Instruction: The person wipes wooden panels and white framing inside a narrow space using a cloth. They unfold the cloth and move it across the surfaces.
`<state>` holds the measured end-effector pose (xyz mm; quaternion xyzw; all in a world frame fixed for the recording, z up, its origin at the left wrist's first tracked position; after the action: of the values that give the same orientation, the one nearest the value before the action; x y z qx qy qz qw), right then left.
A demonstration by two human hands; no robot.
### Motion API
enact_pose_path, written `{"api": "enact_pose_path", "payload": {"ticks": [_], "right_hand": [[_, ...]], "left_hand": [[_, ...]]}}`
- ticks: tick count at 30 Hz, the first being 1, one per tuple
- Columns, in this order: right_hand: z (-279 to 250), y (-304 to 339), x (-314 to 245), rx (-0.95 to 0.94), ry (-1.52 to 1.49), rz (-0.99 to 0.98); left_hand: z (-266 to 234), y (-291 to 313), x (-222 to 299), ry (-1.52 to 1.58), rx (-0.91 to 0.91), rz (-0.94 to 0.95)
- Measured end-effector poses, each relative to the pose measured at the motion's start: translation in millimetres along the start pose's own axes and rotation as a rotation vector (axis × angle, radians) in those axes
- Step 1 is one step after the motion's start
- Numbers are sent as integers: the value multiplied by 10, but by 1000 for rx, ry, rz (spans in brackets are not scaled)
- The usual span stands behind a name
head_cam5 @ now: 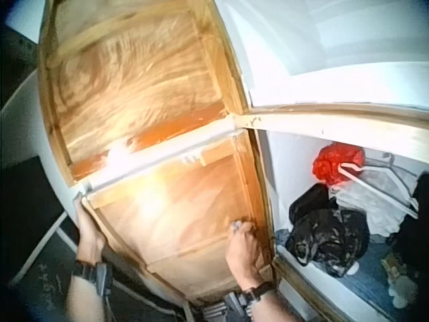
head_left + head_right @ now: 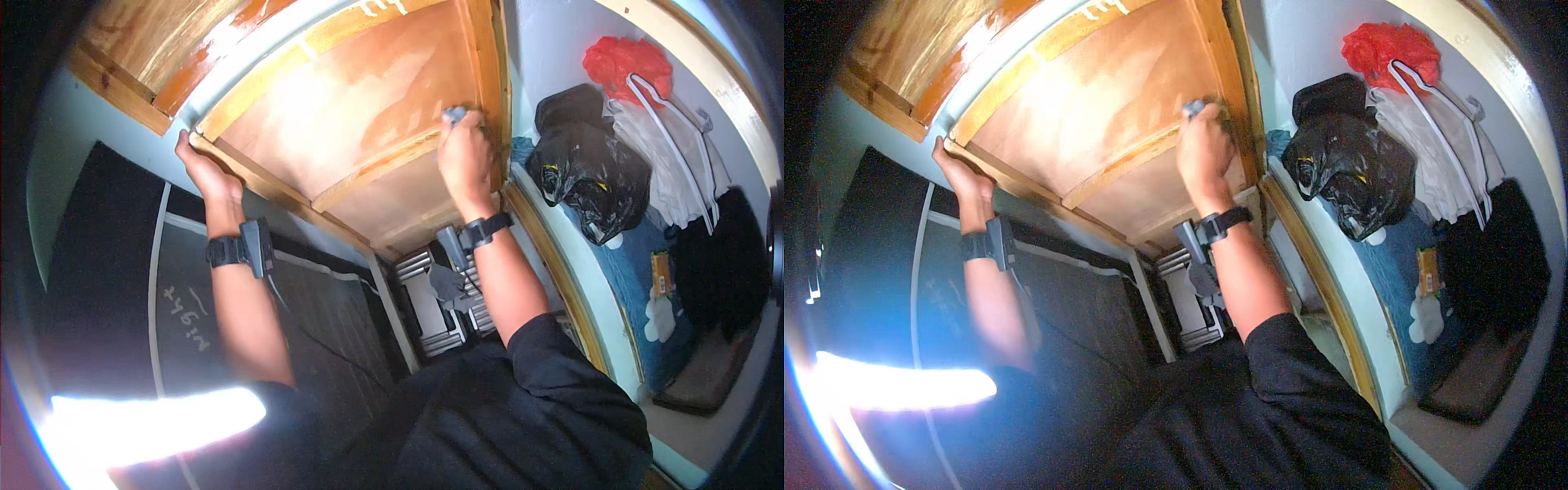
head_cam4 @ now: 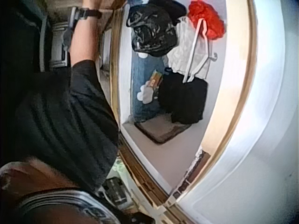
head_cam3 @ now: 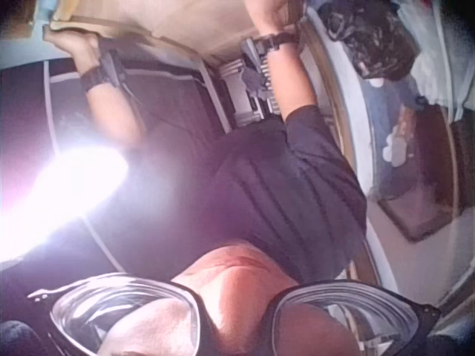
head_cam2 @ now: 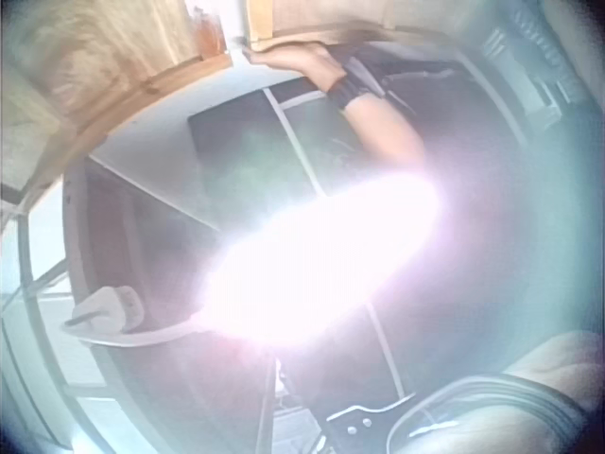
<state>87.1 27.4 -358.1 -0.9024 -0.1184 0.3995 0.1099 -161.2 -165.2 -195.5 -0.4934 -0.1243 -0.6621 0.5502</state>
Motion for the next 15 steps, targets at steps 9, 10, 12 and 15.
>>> {"api": "enact_pose_path", "payload": {"ticks": [9,10,12,15], "right_hand": [[799,1011,-997,-226,-161,-307],[802,1068,-1057,-238,-160,-330],[786,1081,-1053,-245,-189,-337],[699,1099,-981,-255,-203,-421]], "left_hand": [[216,152,-61,-41,37,-62],[142,122,-49,-42,41,-54],[47,31,-31,-42,3,-31],[37,25,-15,-29,19,4]]}}
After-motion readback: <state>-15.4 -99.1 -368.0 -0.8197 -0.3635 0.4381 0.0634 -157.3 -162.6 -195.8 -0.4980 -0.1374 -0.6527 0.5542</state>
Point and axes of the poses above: each hand's wrist, its own y-axis away from the middle knuckle, its own z-axis out of the palm, x = y × z, the point moved 4 cm from there along -y, towards the middle knuckle, and after that the axes turned 10 degrees about y, right-handed, at the moved point
